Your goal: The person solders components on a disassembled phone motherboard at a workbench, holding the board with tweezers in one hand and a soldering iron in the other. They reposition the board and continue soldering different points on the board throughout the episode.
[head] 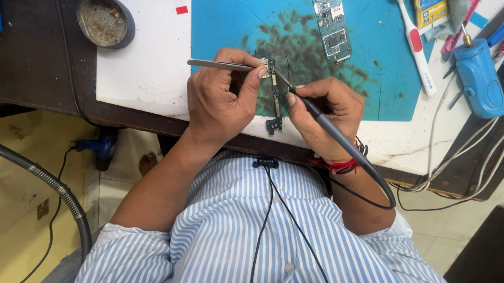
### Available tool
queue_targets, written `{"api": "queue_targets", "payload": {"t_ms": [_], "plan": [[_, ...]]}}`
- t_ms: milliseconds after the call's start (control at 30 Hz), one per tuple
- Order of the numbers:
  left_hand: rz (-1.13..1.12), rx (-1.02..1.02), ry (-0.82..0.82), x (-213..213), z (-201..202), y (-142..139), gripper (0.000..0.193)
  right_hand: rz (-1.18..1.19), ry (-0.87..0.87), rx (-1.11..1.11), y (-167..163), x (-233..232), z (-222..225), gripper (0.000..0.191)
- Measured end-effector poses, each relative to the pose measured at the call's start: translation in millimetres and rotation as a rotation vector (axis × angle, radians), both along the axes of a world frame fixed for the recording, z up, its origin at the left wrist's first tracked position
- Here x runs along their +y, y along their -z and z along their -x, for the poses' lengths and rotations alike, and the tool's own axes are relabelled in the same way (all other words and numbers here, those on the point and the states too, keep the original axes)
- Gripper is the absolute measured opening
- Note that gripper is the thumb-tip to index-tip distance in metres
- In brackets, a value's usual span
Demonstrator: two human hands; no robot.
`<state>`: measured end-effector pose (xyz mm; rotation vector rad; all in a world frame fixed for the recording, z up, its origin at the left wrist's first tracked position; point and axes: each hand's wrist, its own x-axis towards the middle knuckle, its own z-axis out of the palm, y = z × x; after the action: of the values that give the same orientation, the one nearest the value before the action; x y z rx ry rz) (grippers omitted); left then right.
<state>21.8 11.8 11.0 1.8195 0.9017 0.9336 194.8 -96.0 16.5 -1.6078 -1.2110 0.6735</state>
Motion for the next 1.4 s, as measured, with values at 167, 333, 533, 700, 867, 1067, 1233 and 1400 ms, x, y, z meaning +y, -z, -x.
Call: {"api": "queue_targets", "payload": {"t_ms": [167,333,533,700,867,1067,1233,1400], "plan": [[0.006,-0.007,0.011,1.1,-0.3,1.5,0.008,0.001,0.005,0.015,0.7,-0.2,0.4,0.012],[0.007,-0.01,0.013,0.8,-0.2,1.6,0.008,-0.01,-0.001,0.037,2.0,-0.5,0.2,0.013],[0.014,-0.008,0.004,0.2,-0.4,0.3,0.008,-0.007,-0.005,0.018,1.4,-1.3,-0.4,0.013],[0.007,-0.011,0.004,0.6,-0.5,0.6,0.008,-0.001,0.001,0.041,1.7,-1.0,0.1,0.014],[-0.008,-0.012,0.006,0.5,-0.2,1.9,0.008,-0.001,0.002,0.052,2.0,-1.7,0.3,0.014],[-0.001,-0.003,0.011,1.0,0.0,3.4,0.008,-0.004,0.0,0.059,2.9,-1.4,0.2,0.014],[0.0,-0.002,0.015,1.4,-0.3,4.2,0.008,0.006,0.005,0.075,3.1,-1.7,0.5,0.014],[-0.003,-0.009,0.012,0.9,-0.3,3.4,0.008,-0.001,0.002,0.079,3.4,-2.4,0.3,0.014]]}}
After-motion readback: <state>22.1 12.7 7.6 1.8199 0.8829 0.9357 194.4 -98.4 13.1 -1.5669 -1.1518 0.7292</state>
